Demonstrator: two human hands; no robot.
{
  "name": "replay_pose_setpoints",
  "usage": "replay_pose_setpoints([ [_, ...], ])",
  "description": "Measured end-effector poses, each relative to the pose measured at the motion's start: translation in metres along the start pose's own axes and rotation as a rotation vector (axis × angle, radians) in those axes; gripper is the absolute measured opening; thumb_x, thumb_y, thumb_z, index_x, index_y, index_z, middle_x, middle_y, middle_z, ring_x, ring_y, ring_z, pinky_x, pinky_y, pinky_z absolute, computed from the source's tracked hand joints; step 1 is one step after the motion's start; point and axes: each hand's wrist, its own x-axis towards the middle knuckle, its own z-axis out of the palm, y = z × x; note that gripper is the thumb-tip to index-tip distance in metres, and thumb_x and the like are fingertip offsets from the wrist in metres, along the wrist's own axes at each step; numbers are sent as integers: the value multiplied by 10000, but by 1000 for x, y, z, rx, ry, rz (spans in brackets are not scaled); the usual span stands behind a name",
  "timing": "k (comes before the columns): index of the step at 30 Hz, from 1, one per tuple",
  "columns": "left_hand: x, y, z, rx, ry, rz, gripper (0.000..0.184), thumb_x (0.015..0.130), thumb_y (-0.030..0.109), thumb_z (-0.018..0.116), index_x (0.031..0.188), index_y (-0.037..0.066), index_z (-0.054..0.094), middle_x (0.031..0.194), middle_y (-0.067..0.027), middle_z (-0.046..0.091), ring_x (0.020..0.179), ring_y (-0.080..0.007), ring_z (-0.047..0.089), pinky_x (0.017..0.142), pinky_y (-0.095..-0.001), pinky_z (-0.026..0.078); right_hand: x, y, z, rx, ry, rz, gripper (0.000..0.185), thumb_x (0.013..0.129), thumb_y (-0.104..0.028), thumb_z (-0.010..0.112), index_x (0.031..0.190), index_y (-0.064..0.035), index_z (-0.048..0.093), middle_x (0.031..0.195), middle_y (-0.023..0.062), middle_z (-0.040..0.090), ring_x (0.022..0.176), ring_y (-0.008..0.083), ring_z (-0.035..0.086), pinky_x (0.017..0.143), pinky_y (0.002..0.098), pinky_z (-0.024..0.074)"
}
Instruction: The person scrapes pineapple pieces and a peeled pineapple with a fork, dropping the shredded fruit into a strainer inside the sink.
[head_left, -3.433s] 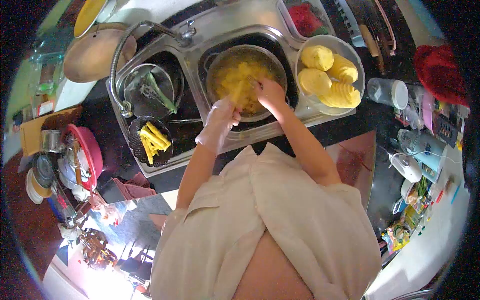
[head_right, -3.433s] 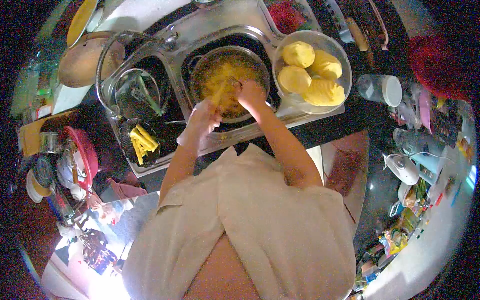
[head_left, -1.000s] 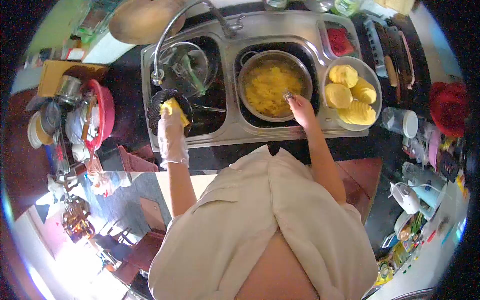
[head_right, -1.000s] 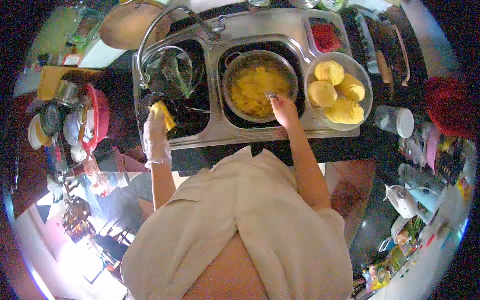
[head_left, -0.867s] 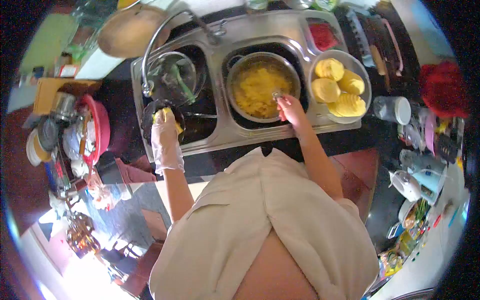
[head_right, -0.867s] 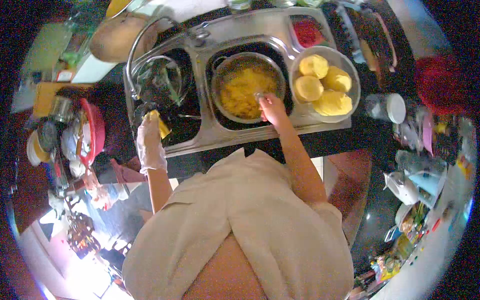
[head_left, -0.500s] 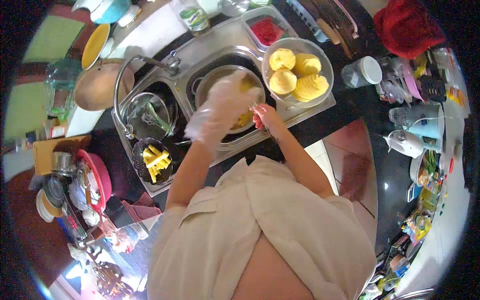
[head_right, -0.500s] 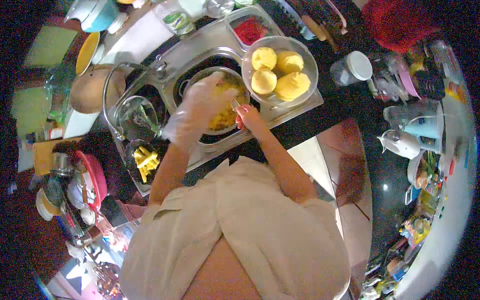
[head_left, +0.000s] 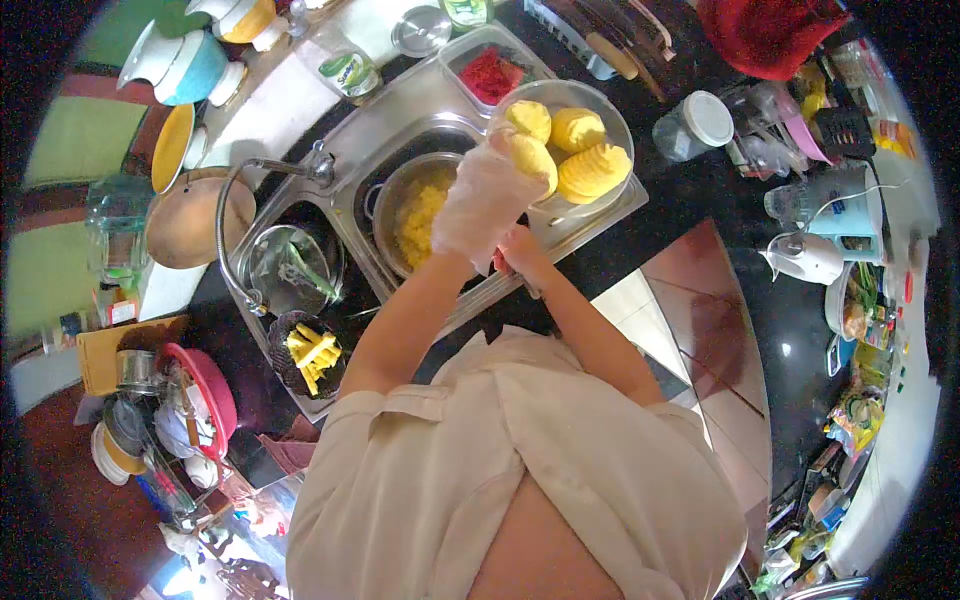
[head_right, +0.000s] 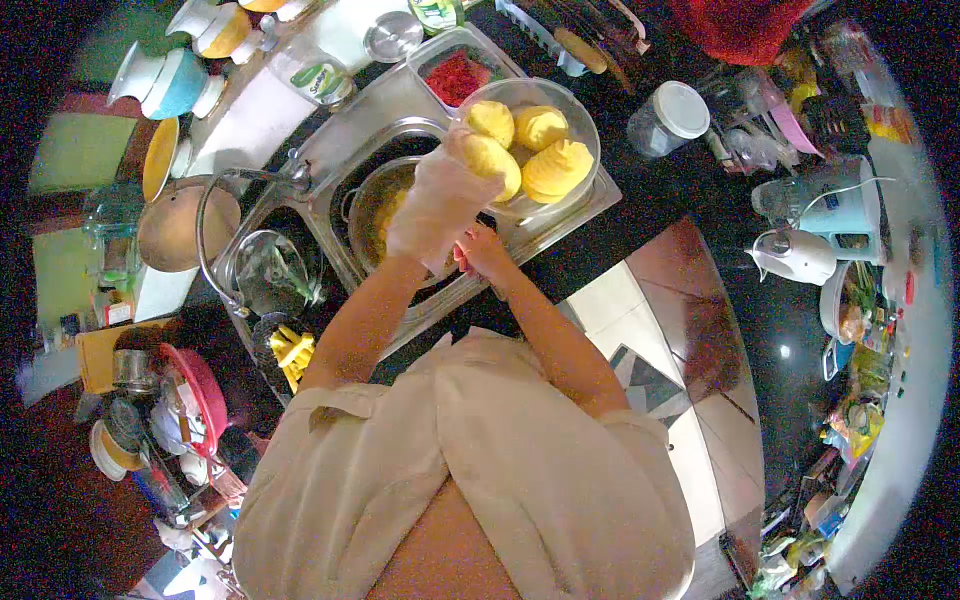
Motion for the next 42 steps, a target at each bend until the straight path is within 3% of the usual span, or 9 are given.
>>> replay_pose_setpoints([
  [12, 28, -87, -37, -1387, 61, -283, 369, 875, 267, 558, 1201, 99, 517, 1126, -83, 609, 1044, -226, 585, 972, -383, 436, 2, 0, 2, 256, -24, -21, 251, 932, -300, 544, 865, -61, 578, 627, 41, 566, 414, 112, 487, 358, 263, 383],
  [15, 5, -108, -42, -1674, 109, -54, 374, 884, 364, 539, 1184, 140, 535, 1123, -78, 611, 1046, -232, 583, 966, -394, 446, 7, -1, -1, 156, -70, 14, 317, 927, -381, 533, 888, -78, 619, 617, 34, 564, 404, 97, 452, 355, 255, 329],
  [17, -19, -107, -49, -1954, 177, -509, 445, 870, 457, 534, 1184, 141, 531, 1130, -85, 607, 1043, -249, 586, 913, -420, 479, 8, -7, 3, 147, -15, 133, 309, 942, -373, 506, 958, -82, 611, 600, 16, 533, 399, 79, 403, 358, 243, 284],
  [23, -67, -133, -35, -1829, 293, -751, 475, 863, 537, 518, 1108, 133, 571, 935, -92, 649, 879, -264, 627, 762, -421, 542, 12, -12, 10, 193, -86, 241, 265, 938, -338, 497, 950, -93, 595, 578, -6, 485, 385, 62, 305, 363, 232, 211],
  [29, -89, -140, -25, -1972, 160, -931, 495, 870, 501, 542, 1174, 111, 544, 1043, -93, 625, 898, -292, 625, 704, -484, 548, 28, -12, 26, -72, -38, 111, 212, 904, -254, 519, 1018, -91, 591, 673, 90, 596, 474, 154, 544, 435, 335, 438],
  [31, -91, -141, -26, -2000, 51, -858, 474, 880, 460, 564, 1199, 111, 534, 1067, -93, 623, 899, -290, 629, 661, -479, 552, 35, -18, 39, -682, 226, -470, 222, 910, -210, 467, 1032, -51, 562, 795, 175, 654, 647, 284, 653, 565, 430, 511],
  [32, -89, -142, -24, -1940, 17, -881, 460, 880, 445, 575, 1190, 107, 538, 1056, -90, 628, 879, -280, 637, 636, -454, 555, 19, -60, 46, -846, 150, -263, 221, 889, -158, 459, 1043, -41, 565, 896, 216, 660, 802, 356, 656, 653, 486, 515],
  [35, -87, -146, -18, -1882, -32, -888, 438, 872, 419, 604, 1168, 101, 547, 1024, -82, 640, 831, -259, 650, 578, -401, 556, 39, -59, 56, -1169, 91, -378, 247, 880, -160, 458, 1074, -61, 574, 889, 203, 663, 817, 340, 660, 668, 487, 523],
  [42, -85, -167, 5, -1772, 126, -962, 439, 833, 371, 674, 1159, 108, 546, 1062, -72, 630, 856, -213, 645, 588, -344, 543, 11, -55, 68, -1107, -20, -388, 237, 881, -173, 439, 1039, -76, 588, 892, 183, 669, 782, 353, 665, 661, 481, 526],
])
